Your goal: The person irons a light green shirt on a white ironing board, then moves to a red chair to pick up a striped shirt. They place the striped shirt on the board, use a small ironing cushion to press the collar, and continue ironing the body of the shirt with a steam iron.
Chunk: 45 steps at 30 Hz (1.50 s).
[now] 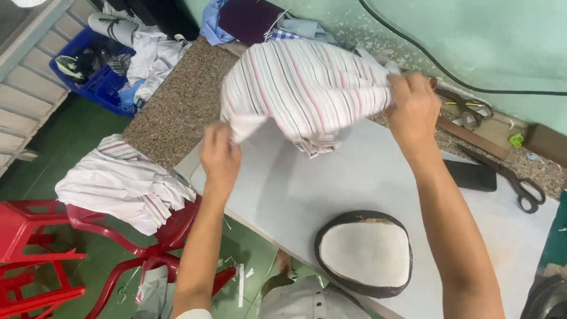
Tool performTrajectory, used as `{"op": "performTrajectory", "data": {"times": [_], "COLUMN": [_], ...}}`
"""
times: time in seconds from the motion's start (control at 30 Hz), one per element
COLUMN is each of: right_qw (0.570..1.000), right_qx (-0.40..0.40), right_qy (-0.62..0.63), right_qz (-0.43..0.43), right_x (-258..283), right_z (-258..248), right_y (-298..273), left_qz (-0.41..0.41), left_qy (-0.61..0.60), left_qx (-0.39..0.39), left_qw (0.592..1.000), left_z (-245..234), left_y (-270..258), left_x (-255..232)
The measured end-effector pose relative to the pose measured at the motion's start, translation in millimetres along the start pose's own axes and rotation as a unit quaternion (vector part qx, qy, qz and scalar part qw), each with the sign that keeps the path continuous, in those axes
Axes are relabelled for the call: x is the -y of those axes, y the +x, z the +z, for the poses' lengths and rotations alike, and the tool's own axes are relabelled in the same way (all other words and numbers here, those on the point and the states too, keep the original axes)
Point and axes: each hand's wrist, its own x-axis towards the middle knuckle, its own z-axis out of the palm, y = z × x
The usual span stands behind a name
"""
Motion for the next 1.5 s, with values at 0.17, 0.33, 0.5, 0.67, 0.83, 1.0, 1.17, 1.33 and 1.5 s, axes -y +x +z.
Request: {"op": "performTrajectory", "data": {"times": [0.17,0.33,0.5,0.67,0.83,1.0,1.17,1.33,1.5], "right_qw": [0.994,0.727,0.589,0.461,0.417,0.585,0.958,0.923,0.952], "right_qx": [0.109,0.522,0.521,0.422,0.177,0.259,0.161,0.360,0.252], "right_qy": [0.012,0.150,0.343,0.418,0.457,0.355,0.109,0.115,0.166], "right_qz": [0.031,0.420,0.514,0.659,0.765,0.681,0.211,0.076,0.048], "right_x": [-45.8,-41.6,22.6,37.8,88.4,112.8,35.0,9.7,-30.8], "right_z": [9.9,-16.5,-129.6,-134.3,-148.9,-164.2,-51.6,67.6,100.1], "right_y": [-141.3,-293.8,-259.8,-322.0,-367.1,-318.6,-351.0,-313.2,-335.1], "left_qz": [-0.020,-0.175,-0.272,-0.261,-0.203,-0.194,-0.165,-0.221,-0.267], "left_qy": [-0.002,-0.032,-0.061,-0.107,-0.095,-0.097,-0.054,-0.051,-0.106], "left_qx": [0.187,0.333,0.314,0.248,0.193,0.246,0.232,0.328,0.338], "left_qw": [0.982,0.926,0.908,0.927,0.955,0.945,0.957,0.917,0.896], "left_z": [28.3,28.5,10.8,4.0,4.3,8.0,-6.1,-8.8,16.0], "left_y": [-189.7,-302.3,-285.8,-267.0,-273.2,-280.2,-257.0,-268.9,-311.8], "left_x": [-49.3,-119.5,-150.0,-154.4,-142.4,-128.5,-135.8,-115.4,-76.7]}}
